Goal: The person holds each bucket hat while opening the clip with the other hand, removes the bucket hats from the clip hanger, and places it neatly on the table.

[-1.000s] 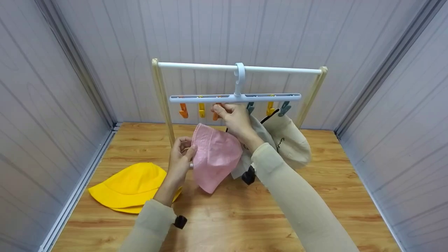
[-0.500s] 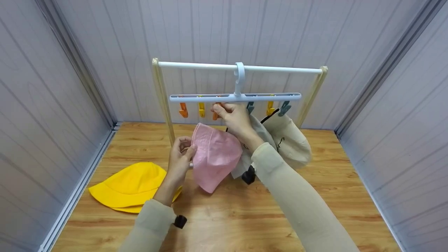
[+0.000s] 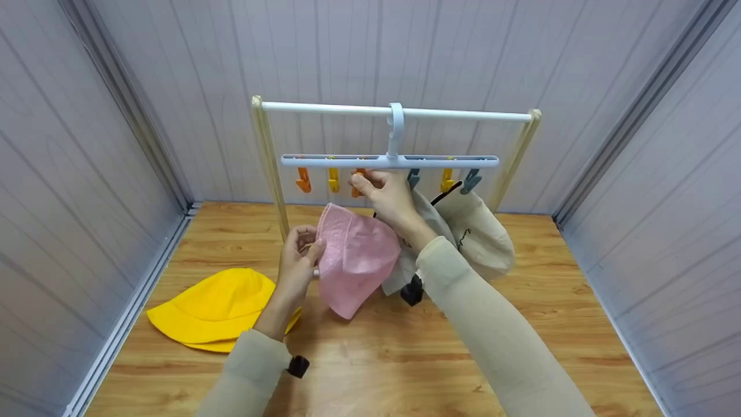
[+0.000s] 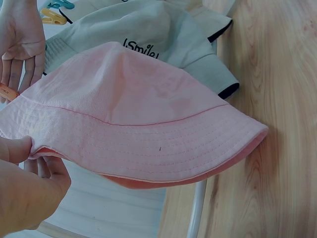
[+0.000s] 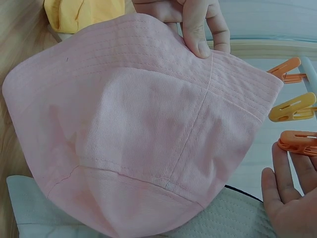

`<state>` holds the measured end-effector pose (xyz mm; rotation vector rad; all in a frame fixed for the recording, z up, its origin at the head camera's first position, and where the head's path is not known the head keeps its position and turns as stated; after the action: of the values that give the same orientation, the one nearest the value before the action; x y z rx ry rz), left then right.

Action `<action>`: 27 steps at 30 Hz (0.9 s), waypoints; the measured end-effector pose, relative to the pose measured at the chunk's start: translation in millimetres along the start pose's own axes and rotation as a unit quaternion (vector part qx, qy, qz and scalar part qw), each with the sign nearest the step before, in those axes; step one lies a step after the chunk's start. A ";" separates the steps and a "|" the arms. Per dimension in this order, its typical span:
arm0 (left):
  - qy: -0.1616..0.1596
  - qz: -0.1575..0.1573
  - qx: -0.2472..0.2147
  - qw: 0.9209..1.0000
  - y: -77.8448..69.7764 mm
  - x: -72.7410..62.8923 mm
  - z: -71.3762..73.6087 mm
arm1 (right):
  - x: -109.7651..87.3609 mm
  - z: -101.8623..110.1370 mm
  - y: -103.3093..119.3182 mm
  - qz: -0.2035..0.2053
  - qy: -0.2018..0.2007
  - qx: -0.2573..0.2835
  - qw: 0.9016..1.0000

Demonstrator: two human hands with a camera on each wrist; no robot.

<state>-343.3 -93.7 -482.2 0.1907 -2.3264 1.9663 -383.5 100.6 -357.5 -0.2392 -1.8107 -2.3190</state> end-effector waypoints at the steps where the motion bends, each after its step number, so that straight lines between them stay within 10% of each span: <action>1: 0.000 0.000 0.000 1.000 0.1 -0.1 0.0 | -0.1 -0.2 -0.1 -0.002 0.001 0.000 1.000; 27: 0.005 0.004 0.006 1.000 0.3 -0.7 1.8 | -1.1 -7.8 -1.4 -0.004 0.015 -0.004 1.000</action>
<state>-342.5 -95.3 -482.9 0.1725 -2.3140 1.9811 -382.9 93.4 -361.0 -0.1978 -1.7906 -2.3230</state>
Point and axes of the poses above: each hand's wrist, its own x-axis towards the middle knuckle, its own z-axis out of the back of the hand, y = z × x, the point moved 6 cm from there along x, towards the middle knuckle, and after that the axes turned 1 degree about -y, right-handed, at the moved point
